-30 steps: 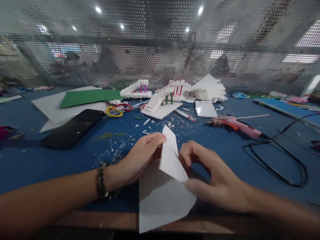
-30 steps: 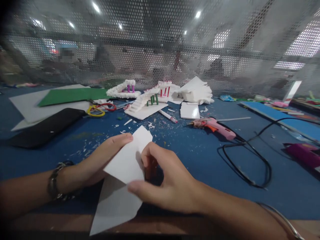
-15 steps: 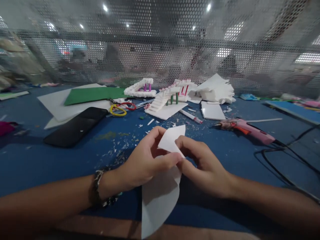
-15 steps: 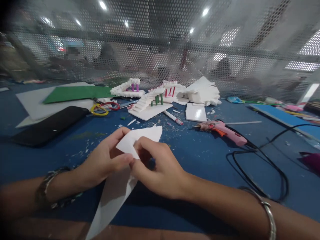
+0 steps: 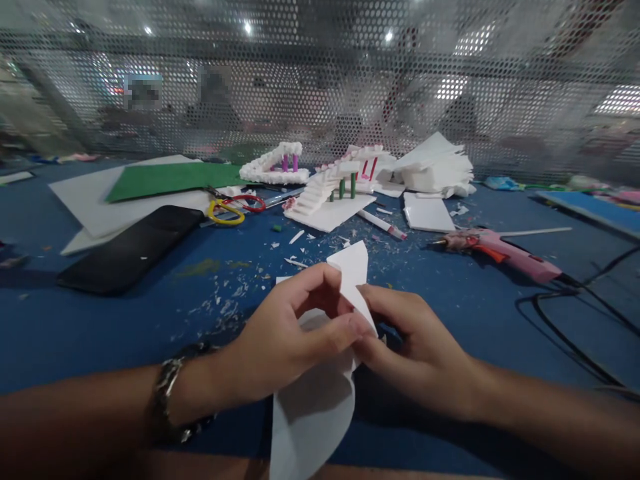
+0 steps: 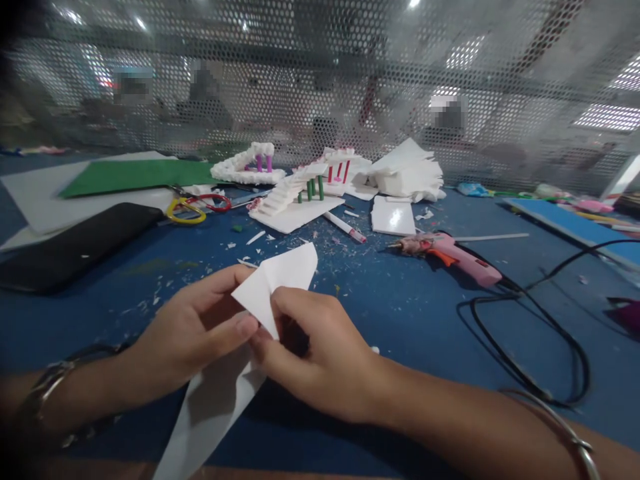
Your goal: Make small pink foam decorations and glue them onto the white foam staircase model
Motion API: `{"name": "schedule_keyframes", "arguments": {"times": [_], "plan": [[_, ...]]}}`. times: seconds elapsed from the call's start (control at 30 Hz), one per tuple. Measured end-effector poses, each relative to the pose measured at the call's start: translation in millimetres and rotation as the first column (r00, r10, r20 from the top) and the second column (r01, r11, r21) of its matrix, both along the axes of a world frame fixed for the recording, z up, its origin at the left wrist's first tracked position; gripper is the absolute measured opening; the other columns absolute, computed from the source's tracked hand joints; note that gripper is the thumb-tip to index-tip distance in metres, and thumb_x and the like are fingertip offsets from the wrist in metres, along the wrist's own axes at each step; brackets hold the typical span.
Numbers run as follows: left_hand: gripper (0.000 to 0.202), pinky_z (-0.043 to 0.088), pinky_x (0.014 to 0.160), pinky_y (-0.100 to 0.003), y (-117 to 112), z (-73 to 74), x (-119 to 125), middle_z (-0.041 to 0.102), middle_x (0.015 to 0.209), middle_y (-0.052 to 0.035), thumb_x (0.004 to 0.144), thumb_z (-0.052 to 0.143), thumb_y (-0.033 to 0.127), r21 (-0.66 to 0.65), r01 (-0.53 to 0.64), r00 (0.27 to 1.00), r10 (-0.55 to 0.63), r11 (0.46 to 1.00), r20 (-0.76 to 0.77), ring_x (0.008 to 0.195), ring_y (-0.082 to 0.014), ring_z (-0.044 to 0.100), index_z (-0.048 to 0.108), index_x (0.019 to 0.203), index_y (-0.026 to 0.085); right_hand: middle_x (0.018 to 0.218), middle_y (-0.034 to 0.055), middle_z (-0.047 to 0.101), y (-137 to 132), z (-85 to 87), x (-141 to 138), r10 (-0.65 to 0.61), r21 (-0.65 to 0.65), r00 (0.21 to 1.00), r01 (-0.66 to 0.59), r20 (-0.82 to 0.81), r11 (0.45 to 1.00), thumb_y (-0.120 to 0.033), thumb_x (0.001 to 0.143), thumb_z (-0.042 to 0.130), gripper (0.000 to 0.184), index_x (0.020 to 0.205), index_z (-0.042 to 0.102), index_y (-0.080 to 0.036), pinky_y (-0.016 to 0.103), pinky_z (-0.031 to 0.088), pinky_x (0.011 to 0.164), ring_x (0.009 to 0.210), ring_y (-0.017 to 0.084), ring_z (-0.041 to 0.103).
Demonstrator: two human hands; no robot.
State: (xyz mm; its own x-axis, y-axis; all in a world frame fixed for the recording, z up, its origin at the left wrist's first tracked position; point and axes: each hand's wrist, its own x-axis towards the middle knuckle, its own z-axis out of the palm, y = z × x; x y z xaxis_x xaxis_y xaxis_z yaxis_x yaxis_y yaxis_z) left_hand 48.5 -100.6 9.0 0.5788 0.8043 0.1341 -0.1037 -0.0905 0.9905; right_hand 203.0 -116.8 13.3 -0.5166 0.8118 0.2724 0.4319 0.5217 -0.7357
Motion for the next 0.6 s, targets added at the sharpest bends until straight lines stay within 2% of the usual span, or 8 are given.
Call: {"name": "schedule_keyframes", "arguments": {"times": [0.17, 0.27, 0.37, 0.5, 0.6], "plan": [[0.004, 0.042, 0.058, -0.018, -0.2, 1.0, 1.5, 0.054, 0.066, 0.0037, 0.075, 0.051, 0.022, 0.055, -0.046, 0.999, 0.048, 0.997, -0.021, 0.062, -0.0091, 0.051, 0.05, 0.072, 0.019, 0.061, -0.0022, 0.046, -0.4, -0.5, -0.6, 0.02, 0.004, 0.998, -0.02, 0.054, 1.0, -0.022, 0.077, 0.044, 0.013, 0.065, 0.044, -0.016, 0.019, 0.035, 0.05, 0.055, 0.008, 0.04], [0.01, 0.041, 0.058, -0.017, 0.4, 1.3, 3.0, 0.055, 0.066, 0.0046, 0.076, 0.046, 0.012, 0.1, -0.079, 0.996, 0.083, 0.992, -0.041, 0.062, -0.008, 0.052, 0.05, 0.071, 0.02, 0.065, -0.0013, 0.049, 0.1, -0.2, -1.2, 0.047, -0.005, 0.995, -0.047, 0.092, 0.999, -0.021, 0.076, 0.046, 0.009, 0.068, 0.045, -0.016, 0.019, 0.038, 0.054, 0.058, 0.008, 0.042], [0.008, 0.041, 0.057, -0.016, 0.7, 1.7, 3.7, 0.054, 0.066, 0.0051, 0.075, 0.049, 0.013, 0.099, -0.069, 0.996, 0.074, 0.993, -0.043, 0.061, -0.0077, 0.051, 0.049, 0.071, 0.02, 0.066, -0.0005, 0.051, -0.4, 1.4, -1.0, 0.048, -0.009, 0.994, -0.048, 0.098, 0.999, -0.023, 0.076, 0.046, 0.011, 0.067, 0.045, -0.016, 0.02, 0.039, 0.055, 0.058, 0.008, 0.043], [0.012, 0.038, 0.054, -0.016, 1.0, 1.7, 3.9, 0.049, 0.064, 0.0061, 0.071, 0.057, 0.02, 0.074, -0.069, 0.996, 0.072, 0.995, -0.05, 0.057, -0.007, 0.045, 0.045, 0.071, 0.02, 0.057, -0.0021, 0.045, -2.6, 5.2, 1.1, 0.023, 0.0, 1.0, -0.023, -0.013, 1.0, -0.023, 0.076, 0.042, 0.011, 0.066, 0.039, -0.018, 0.022, 0.04, 0.055, 0.061, 0.011, 0.048], [0.012, 0.036, 0.051, -0.015, 1.9, 1.5, 4.1, 0.045, 0.063, 0.0063, 0.072, 0.055, 0.02, 0.08, -0.077, 0.995, 0.082, 0.994, -0.06, 0.055, -0.0061, 0.042, 0.044, 0.069, 0.019, 0.054, -0.0034, 0.04, -2.1, 6.8, 2.8, -0.029, -0.012, 0.995, 0.028, -0.098, 1.0, -0.021, 0.077, 0.038, 0.014, 0.064, 0.036, -0.02, 0.022, 0.04, 0.054, 0.059, 0.011, 0.047]]}}
